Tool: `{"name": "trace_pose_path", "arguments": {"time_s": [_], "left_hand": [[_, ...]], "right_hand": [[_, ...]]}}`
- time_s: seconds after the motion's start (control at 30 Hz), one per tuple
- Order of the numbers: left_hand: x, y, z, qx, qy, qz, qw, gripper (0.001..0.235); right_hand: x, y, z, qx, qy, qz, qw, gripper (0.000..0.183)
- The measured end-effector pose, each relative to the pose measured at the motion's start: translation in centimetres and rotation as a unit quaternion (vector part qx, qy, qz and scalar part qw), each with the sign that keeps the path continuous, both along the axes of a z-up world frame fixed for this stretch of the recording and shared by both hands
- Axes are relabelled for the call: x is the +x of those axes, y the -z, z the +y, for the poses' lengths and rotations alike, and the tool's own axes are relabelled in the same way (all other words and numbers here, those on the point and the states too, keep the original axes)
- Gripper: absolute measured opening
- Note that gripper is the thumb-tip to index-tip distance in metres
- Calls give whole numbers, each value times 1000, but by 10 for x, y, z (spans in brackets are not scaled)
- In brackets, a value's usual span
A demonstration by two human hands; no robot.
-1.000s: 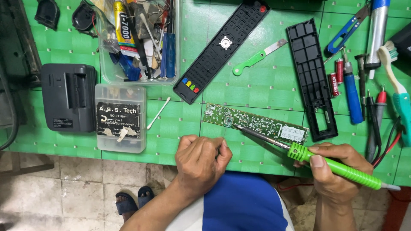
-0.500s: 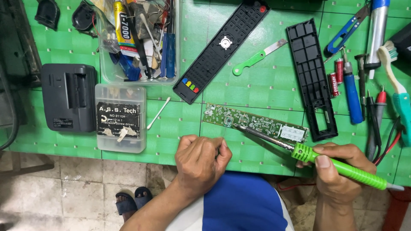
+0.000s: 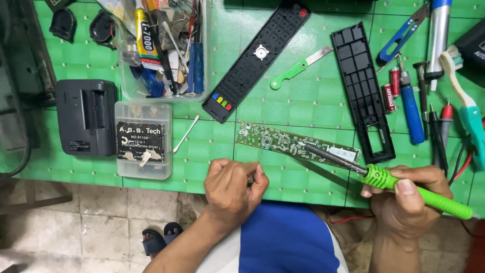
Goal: Repairing a remote control by soldering components on its circuit board and cleaning the internal parts with a toothbrush.
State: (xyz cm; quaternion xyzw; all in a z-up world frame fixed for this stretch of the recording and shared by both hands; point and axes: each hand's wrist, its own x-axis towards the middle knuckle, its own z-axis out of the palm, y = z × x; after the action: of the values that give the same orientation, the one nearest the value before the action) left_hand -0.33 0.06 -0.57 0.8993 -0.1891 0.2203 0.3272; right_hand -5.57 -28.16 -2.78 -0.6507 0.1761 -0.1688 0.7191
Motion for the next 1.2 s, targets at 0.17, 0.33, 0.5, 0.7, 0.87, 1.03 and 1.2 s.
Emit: {"name": "trace_pose_path", "arguments": {"time_s": [0.17, 0.33, 0.5, 0.7, 0.87, 1.03, 1.2], "left_hand": [[-2, 3, 0, -23, -3, -2, 1000, 16], [-5, 3, 2, -65, -14, 18, 998, 12], [-8, 7, 4, -65, -24, -7, 998, 7], [-13, 19, 6, -93, -43, 11, 995, 8], [-12, 17, 6, -87, -44, 17, 995, 9], [-11, 16, 6, -77, -38, 18, 996, 9], [-8, 12, 4, -64, -33, 25, 997, 10]], "right_hand": [[1, -2, 2, 11, 0, -3, 1000, 22], [1, -3, 4, 28, 31, 9, 999, 22], [2, -2, 4, 94, 73, 5, 993, 23], [4, -2, 1, 95, 96, 35, 990, 27], [6, -6, 3, 100, 104, 45, 988, 30], [4, -2, 1, 118, 113, 46, 986, 28], [2, 2, 0, 102, 137, 71, 983, 33]]}}
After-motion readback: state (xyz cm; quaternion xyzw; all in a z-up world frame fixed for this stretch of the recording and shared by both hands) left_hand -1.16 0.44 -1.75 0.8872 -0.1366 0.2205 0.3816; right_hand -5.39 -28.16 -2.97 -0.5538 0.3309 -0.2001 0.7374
